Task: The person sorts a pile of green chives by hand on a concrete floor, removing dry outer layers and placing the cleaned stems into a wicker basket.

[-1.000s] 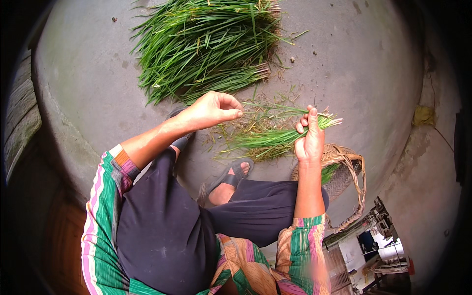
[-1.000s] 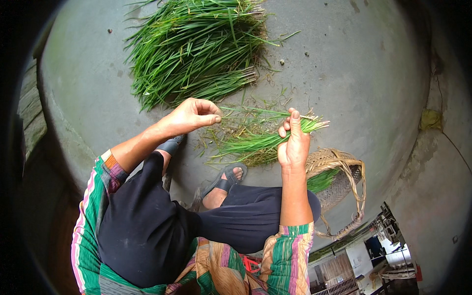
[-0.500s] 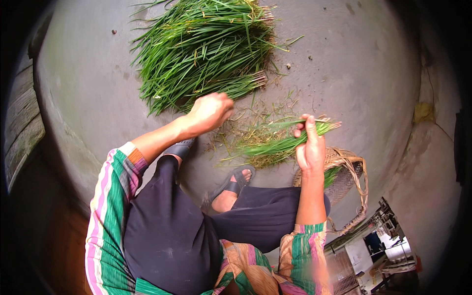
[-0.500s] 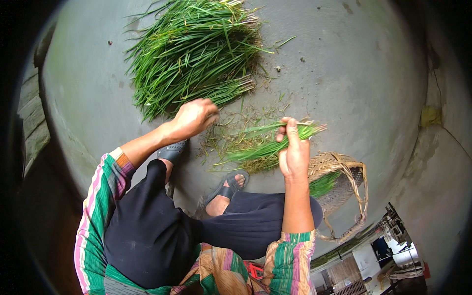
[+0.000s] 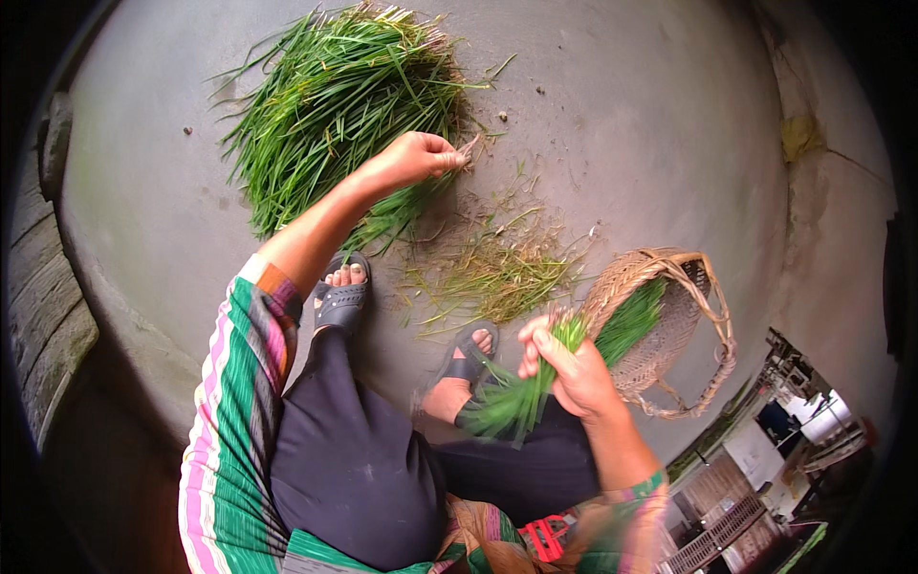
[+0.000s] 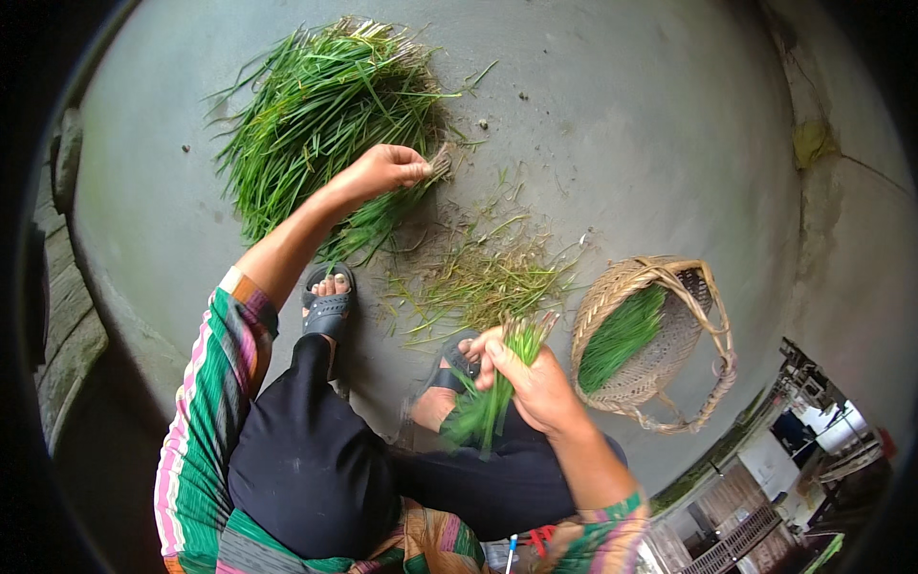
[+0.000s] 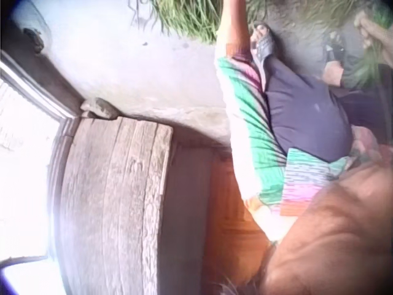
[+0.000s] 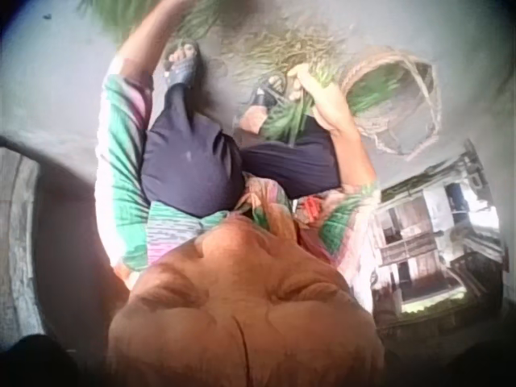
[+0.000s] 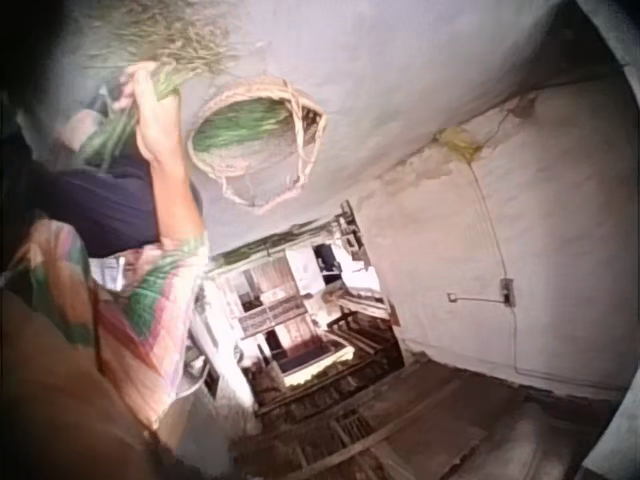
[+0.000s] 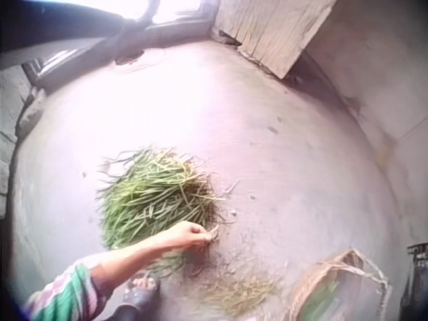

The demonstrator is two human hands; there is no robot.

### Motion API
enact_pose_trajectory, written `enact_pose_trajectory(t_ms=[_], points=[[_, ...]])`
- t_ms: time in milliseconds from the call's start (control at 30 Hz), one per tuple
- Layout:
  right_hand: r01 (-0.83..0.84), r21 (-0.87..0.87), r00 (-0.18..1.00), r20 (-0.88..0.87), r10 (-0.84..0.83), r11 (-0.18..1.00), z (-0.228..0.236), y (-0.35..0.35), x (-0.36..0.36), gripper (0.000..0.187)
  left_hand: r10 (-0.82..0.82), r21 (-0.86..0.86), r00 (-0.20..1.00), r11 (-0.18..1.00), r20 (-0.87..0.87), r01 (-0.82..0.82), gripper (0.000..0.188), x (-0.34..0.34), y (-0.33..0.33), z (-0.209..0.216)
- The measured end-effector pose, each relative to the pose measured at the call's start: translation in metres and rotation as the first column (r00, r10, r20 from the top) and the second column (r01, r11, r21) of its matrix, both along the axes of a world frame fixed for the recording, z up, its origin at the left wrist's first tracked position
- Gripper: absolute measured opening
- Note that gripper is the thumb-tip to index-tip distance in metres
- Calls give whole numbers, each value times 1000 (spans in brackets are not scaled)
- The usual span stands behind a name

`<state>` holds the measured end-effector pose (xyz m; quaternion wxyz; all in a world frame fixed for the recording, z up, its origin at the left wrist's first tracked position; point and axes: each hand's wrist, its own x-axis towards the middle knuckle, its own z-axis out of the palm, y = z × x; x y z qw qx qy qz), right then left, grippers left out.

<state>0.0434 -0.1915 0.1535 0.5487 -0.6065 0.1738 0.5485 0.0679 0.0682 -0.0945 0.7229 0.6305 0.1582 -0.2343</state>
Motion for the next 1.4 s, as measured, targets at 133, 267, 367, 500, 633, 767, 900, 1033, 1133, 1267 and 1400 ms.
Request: enact_pose_trajectory(t_ms=[133, 267, 367, 500, 633, 767, 900, 1033, 1133, 1267, 1400], points=[[-481, -153, 858, 123, 499, 864, 7, -16, 25, 26, -273, 521, 962, 821, -4, 235, 20, -2, 16, 33], [-400, -185, 834, 333, 440, 898, -25, -27, 30, 27, -458, 758, 827, 649, 326, 61, 15, -16, 14, 79], [-262, -125, 914, 285, 288, 957, -48, -54, 16, 24, -596, 834, 748, 542, 293, 105, 18, -24, -1, 101], [-85, -60, 976, 196, 95, 995, -86, -59, -7, 21, -371, 280, 929, 892, 8, 354, 24, -18, -4, 109], [307, 204, 913, 211, -348, 929, -126, -46, -24, 19, -186, -122, 951, 979, -246, 160, 20, -24, -31, 105], [429, 227, 867, 168, -469, 874, -138, -46, -27, 21, -216, -219, 956, 961, -200, 171, 15, -37, -57, 99], [430, 226, 868, 163, -469, 874, -138, -54, -33, 26, -299, -169, 933, 948, -198, 268, 13, -53, -91, 100], [388, 185, 895, 160, -418, 903, -137, -58, -44, 26, -434, -197, 898, 889, -71, 414, 15, -67, -121, 89], [445, 175, 872, 140, -470, 878, -140, -67, -53, 21, -455, -210, 888, 877, -74, 432, 15, -73, -135, 79], [737, 137, 669, -10, -743, 662, -145, -111, -49, 26, -512, 98, 856, 851, -72, 517, 18, -77, -124, 69], [879, 186, 450, -21, -893, 439, -138, -166, -52, 19, -551, 272, 812, 765, -193, 584, 25, -98, -90, 44]])
